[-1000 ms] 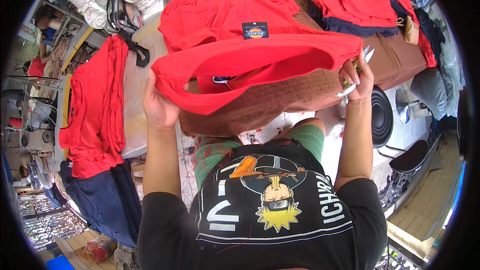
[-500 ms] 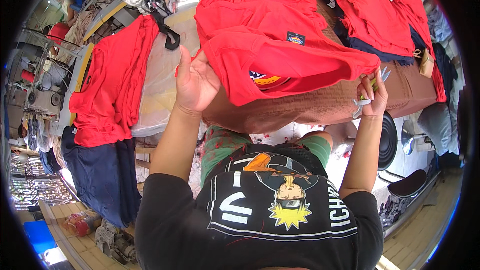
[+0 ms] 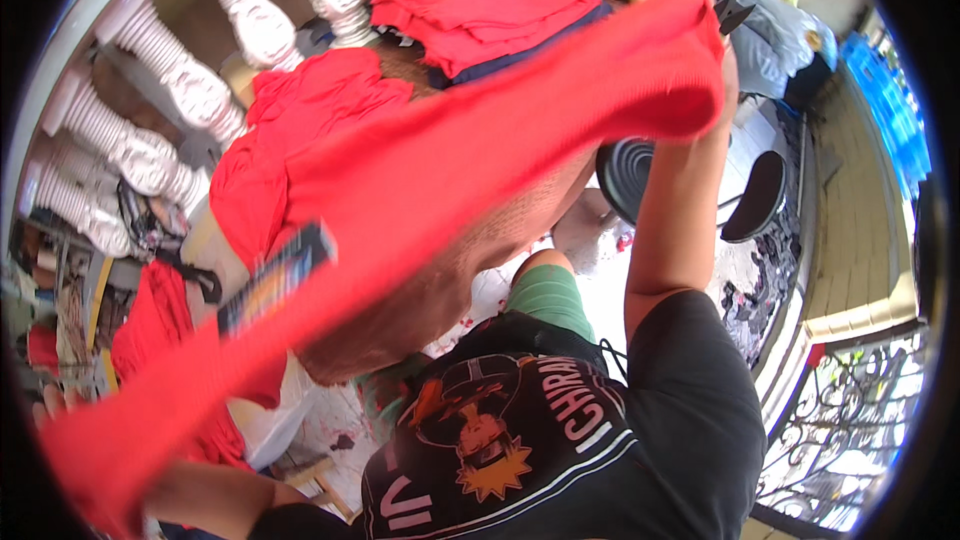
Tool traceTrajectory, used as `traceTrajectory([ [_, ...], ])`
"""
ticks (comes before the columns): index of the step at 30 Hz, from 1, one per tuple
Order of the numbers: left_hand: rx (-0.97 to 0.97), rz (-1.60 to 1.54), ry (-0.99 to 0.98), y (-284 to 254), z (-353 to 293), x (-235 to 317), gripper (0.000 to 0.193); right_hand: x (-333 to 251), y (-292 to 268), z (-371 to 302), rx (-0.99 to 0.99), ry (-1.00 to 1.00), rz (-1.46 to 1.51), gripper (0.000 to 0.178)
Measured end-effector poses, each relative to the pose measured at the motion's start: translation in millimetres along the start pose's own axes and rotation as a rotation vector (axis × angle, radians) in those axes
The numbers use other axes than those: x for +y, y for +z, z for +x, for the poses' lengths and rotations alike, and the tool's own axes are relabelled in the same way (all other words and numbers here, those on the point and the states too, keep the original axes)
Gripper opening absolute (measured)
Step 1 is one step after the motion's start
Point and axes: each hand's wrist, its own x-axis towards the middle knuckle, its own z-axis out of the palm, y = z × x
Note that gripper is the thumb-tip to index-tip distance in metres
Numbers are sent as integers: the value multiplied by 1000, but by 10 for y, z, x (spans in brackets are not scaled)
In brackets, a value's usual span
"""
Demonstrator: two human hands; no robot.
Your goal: The person trims loose threads from red shirts using small snips, handling each garment one at a time and setting it aside after finishing.
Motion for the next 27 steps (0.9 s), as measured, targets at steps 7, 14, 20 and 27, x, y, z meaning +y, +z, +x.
traceTrajectory([
  [7, 192, 89, -168, 160, 298, -779, 53, 304, 629, 407, -138, 182, -181, 26],
  [14, 203, -104, -552, 622, -41, -2104, 60, 2320, -83, 288, -402, 320, -1276, 21],
  [20, 251, -480, -703, 810, -1063, -2033, 66, 2503, -103, -722, -240, 741, -1741, 37],
  [27, 333, -90, -902, 318, -1608, -2485, 55, 2363, 542, -869, -389, 818, -1075, 69],
])
